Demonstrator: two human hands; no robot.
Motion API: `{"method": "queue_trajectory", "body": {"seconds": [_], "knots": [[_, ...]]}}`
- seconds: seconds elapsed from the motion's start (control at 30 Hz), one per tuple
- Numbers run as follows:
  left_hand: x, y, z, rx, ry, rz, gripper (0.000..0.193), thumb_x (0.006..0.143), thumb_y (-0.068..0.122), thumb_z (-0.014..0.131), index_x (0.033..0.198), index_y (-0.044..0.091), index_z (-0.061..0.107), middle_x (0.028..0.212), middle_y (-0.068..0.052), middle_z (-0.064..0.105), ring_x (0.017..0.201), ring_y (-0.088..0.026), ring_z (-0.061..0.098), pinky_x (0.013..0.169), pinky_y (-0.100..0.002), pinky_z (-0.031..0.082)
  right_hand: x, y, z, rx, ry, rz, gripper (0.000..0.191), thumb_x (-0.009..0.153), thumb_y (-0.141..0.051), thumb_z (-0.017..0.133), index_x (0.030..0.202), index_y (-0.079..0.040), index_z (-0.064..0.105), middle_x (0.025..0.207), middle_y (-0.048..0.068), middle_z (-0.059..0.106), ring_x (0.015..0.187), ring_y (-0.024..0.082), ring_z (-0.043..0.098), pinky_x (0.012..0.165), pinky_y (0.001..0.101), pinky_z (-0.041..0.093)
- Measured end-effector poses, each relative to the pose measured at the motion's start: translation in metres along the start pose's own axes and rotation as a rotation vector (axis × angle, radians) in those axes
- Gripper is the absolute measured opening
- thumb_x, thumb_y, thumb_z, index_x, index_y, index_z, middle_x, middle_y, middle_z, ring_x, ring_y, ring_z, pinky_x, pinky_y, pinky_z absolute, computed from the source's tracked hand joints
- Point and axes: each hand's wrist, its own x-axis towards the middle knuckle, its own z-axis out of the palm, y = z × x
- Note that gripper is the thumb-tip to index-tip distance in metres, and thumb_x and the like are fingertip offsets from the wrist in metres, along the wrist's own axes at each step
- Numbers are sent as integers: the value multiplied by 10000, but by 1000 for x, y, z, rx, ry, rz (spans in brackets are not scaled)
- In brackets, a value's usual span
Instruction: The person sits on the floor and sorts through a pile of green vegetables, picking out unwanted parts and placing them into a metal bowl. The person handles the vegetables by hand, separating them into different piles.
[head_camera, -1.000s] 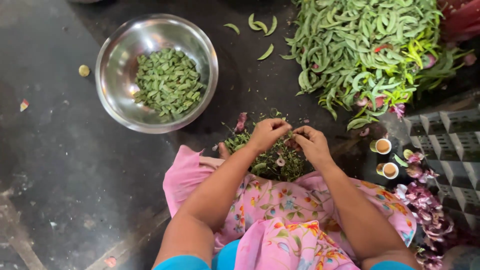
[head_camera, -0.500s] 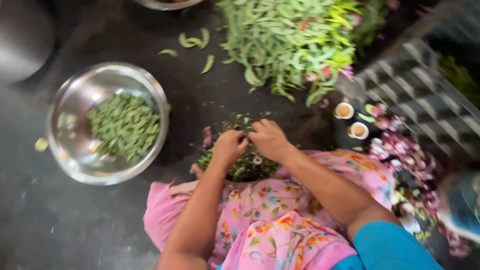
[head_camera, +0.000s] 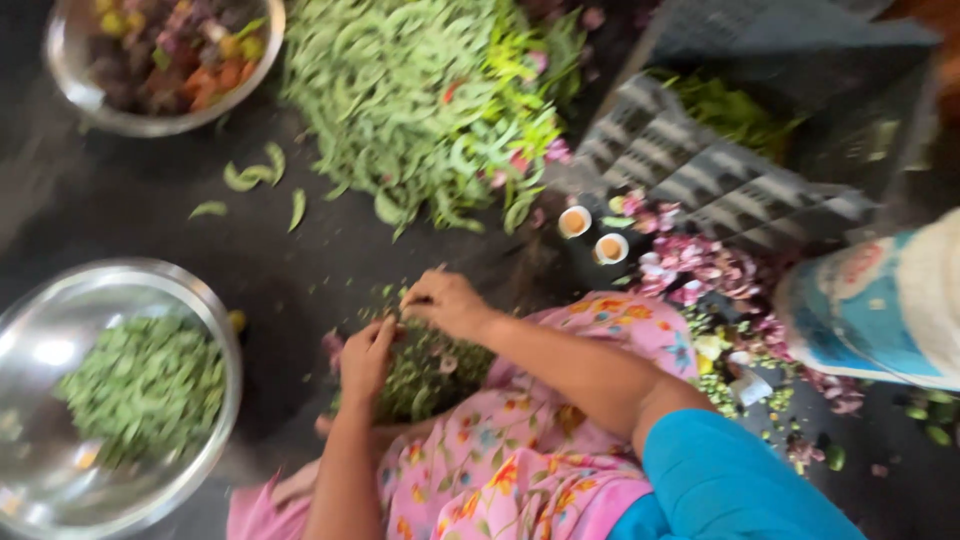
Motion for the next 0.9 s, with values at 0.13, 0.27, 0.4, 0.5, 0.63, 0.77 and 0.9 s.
{"method": "queue_trajectory", "body": {"seconds": [0.13, 0.27, 0.4, 0.5, 0.63, 0.77, 0.9], "knots": [[0, 7, 10, -224, -60, -14, 316, 930, 279, 678, 1122, 50, 779, 743, 6, 673, 582, -89, 512, 521, -267, 406, 4, 16, 3, 71, -55, 19, 138, 891, -167, 725, 948, -41, 728, 791, 69, 739, 702, 101, 668, 644, 300, 544], [-4, 9, 11, -251, -10, 22, 275, 957, 235, 686, 1073, 8, 790, 846, -36, 731, 679, -104, 546, 595, -287, 424, 3, 25, 7, -113, -94, -190, 100, 909, -138, 705, 953, -49, 690, 878, 92, 700, 817, 237, 688, 714, 350, 551], [-11, 13, 9, 218, 148, 331, 237, 909, 201, 664, 1057, 40, 756, 910, -146, 745, 785, -249, 715, 729, -344, 549, -7, 26, 9, -438, -92, -517, 123, 848, -152, 727, 952, -95, 695, 916, 103, 636, 860, 320, 670, 724, 421, 537], [-10, 13, 8, 285, 128, 366, 231, 901, 199, 658, 1041, 50, 767, 938, -170, 746, 843, -298, 708, 755, -368, 541, -11, 18, 9, -688, -65, -576, 62, 866, -138, 731, 888, -116, 678, 896, 65, 624, 848, 281, 658, 742, 406, 544], [0, 5, 8, 4, 49, 43, 242, 916, 207, 659, 1034, 41, 790, 830, -137, 731, 686, -208, 614, 624, -348, 485, -12, -1, 4, -530, 71, -757, 106, 826, -133, 750, 893, -136, 668, 904, 41, 609, 854, 264, 629, 787, 394, 540], [10, -5, 9, -565, -86, -110, 219, 908, 161, 681, 989, 10, 818, 771, -25, 653, 614, -110, 471, 523, -282, 351, -19, -23, -2, -518, 36, -1014, 195, 843, -108, 756, 1022, -79, 685, 995, 63, 649, 949, 265, 638, 864, 397, 532], [17, 0, 12, -482, -206, -55, 232, 824, 202, 649, 930, 57, 794, 831, -46, 745, 714, -167, 662, 615, -343, 514, -19, -48, 17, -241, -230, -895, 189, 887, -65, 711, 1075, -85, 707, 1052, 75, 684, 1028, 289, 662, 926, 391, 541]]}}
